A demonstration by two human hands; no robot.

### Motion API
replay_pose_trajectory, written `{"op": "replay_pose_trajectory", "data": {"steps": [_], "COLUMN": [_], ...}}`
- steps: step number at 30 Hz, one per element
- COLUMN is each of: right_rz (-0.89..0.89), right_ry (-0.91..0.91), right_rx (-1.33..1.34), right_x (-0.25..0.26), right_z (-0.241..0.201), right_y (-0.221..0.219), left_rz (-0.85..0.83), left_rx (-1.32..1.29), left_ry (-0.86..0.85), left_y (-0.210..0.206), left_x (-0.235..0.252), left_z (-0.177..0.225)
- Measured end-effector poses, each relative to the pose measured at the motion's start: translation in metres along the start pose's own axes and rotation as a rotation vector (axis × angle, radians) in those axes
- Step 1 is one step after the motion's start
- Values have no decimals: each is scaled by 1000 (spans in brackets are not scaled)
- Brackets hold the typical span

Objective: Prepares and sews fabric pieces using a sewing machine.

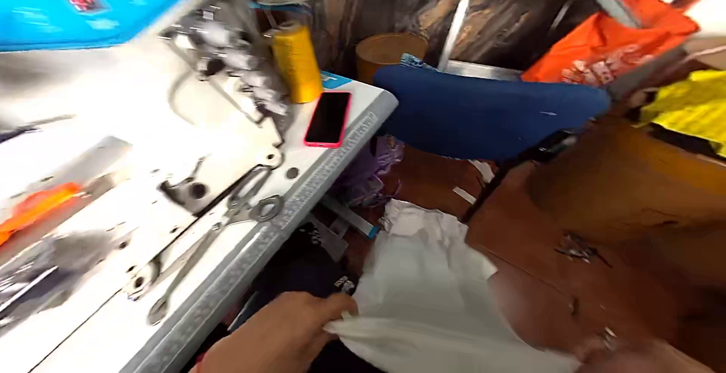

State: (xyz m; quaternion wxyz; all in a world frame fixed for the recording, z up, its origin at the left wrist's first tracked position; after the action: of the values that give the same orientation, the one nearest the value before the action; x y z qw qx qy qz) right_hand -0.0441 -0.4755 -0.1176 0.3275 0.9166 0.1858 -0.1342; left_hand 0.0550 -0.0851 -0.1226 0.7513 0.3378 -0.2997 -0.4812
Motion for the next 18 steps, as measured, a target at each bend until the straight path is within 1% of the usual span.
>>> {"op": "replay_pose_trajectory", "data": {"steps": [1, 2, 3, 5, 6, 8, 10, 12, 14, 16, 18], "right_rz": [78, 194, 322, 439, 498, 621, 764, 879, 943, 953, 900], "right_ry": [-84, -171, -251, -418, -484, -565, -568, -480, -377, -299, -306], "right_rx": [39, 77, 108, 221, 282, 370, 363, 255, 138, 56, 23], "right_x": [5, 16, 32, 72, 92, 117, 122, 112, 99, 91, 89], "right_z": [11, 29, 51, 93, 114, 150, 165, 162, 160, 173, 194], "right_y": [4, 8, 9, 9, 6, 5, 11, 15, 7, -13, -43], "left_rz": [69, 127, 152, 96, 64, 45, 116, 237, 306, 282, 178], "left_rx": [-63, -136, -223, -350, -360, -343, -308, -268, -239, -235, -242], "left_ry": [49, 117, 219, 430, 474, 490, 473, 419, 350, 309, 308], "left_y": [-3, -7, -13, -35, -48, -71, -78, -78, -85, -105, -130], "left_x": [7, 18, 33, 71, 92, 129, 157, 175, 180, 176, 168], "left_z": [-14, -32, -52, -96, -118, -149, -163, -164, -162, -167, -174]}}
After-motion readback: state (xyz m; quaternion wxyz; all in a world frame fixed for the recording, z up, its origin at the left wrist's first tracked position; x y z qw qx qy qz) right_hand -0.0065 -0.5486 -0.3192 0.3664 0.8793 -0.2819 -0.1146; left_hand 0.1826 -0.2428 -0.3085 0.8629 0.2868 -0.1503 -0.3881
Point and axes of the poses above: each hand's wrist, its own x-axis towards the middle knuckle, its own y-axis out of the back of the hand, z = x × y, the point moved 4 cm from there along x, towards the middle knuckle, and after that the axes turned 15 degrees about -y, right-handed, at the moved point
